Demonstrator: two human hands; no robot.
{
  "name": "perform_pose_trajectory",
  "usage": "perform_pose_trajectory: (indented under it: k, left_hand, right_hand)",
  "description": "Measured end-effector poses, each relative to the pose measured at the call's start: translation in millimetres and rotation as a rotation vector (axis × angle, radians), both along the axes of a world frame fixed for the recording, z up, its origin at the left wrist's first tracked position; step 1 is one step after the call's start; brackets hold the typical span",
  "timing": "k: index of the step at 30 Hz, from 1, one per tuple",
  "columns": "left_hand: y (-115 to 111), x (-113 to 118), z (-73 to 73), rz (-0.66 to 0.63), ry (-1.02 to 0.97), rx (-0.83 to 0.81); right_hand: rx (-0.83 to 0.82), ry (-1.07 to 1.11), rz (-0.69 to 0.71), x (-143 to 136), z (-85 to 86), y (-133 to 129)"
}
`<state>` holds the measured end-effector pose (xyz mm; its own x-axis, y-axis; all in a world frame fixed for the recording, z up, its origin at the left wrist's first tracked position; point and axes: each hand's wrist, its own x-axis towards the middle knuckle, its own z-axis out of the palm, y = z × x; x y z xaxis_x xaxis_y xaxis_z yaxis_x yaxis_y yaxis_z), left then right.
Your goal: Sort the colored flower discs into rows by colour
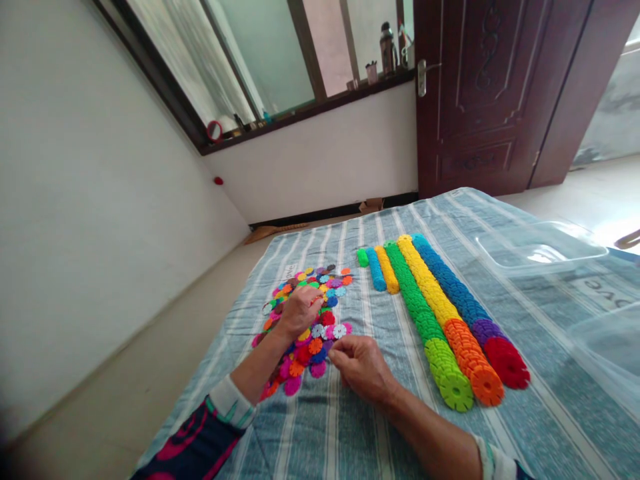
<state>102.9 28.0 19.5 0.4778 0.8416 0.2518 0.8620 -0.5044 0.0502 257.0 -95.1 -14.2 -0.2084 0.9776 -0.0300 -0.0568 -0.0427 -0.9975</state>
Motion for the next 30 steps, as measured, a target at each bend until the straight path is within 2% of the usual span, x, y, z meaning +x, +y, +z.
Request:
perform_pose_trajectory:
  k: [4, 8, 12, 20, 30]
  left_hand:
    - [18, 21, 2.6, 0.155, 0.095, -0.030]
    - [27, 27, 5.5, 0.147, 0.110, -0.131]
    - [36, 26, 6.8, 0.166, 0.030, -0.232]
    - [44, 20, 1.8, 0.224, -0.173, -0.305]
    - [54, 0, 1.7, 0.244, -0.302, -0.307]
  right_hand:
    - [-0.002, 0.028, 0.007, -1, 0.1, 1]
    - [0.003, 0.037, -0.007, -2, 1.2, 2]
    - [-0.005, 0.049, 0.001, -2, 2.8, 2]
    - [0.010, 0.025, -0.009, -3, 0.7, 3]
    - [0.016, 0.023, -0.004, -2, 2.0, 3]
